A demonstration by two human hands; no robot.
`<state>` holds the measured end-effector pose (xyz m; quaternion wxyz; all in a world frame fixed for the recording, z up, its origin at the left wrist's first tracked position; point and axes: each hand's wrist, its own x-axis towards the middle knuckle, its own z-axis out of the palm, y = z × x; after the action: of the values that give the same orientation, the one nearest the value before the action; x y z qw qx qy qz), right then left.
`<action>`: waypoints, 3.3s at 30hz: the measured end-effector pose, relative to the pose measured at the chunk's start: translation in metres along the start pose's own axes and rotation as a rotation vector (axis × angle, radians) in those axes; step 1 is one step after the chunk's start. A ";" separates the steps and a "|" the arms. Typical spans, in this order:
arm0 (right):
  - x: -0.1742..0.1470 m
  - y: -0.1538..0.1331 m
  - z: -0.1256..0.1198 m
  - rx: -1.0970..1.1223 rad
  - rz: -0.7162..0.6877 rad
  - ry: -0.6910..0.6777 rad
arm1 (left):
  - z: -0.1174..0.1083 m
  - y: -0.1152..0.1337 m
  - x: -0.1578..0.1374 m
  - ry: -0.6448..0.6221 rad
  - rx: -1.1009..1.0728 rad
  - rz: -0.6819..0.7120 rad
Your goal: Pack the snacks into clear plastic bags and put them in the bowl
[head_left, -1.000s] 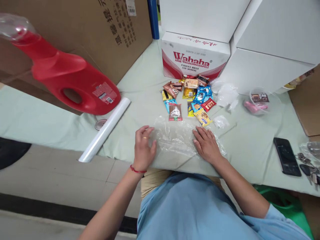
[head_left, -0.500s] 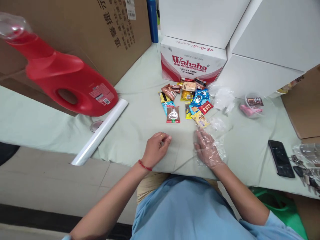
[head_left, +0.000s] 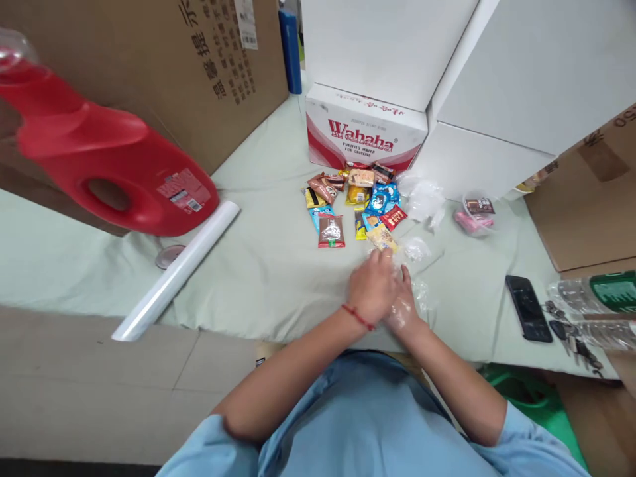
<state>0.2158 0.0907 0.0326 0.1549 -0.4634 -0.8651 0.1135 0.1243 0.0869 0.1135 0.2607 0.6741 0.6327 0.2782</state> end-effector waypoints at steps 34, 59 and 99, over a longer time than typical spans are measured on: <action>-0.002 -0.002 -0.065 0.196 -0.142 -0.133 | -0.075 -0.181 -0.050 -0.393 0.318 0.170; 0.017 0.038 -0.023 -0.055 -0.060 -0.140 | -0.098 -0.191 -0.054 -0.450 0.297 0.212; 0.167 0.009 -0.023 -0.285 -0.483 -0.318 | -0.049 -0.166 -0.079 0.026 0.481 -0.009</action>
<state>0.1444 0.2369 0.0780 -0.0261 -0.2380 -0.9707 0.0221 -0.0315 0.0188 0.0276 0.0859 0.7104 0.6869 0.1269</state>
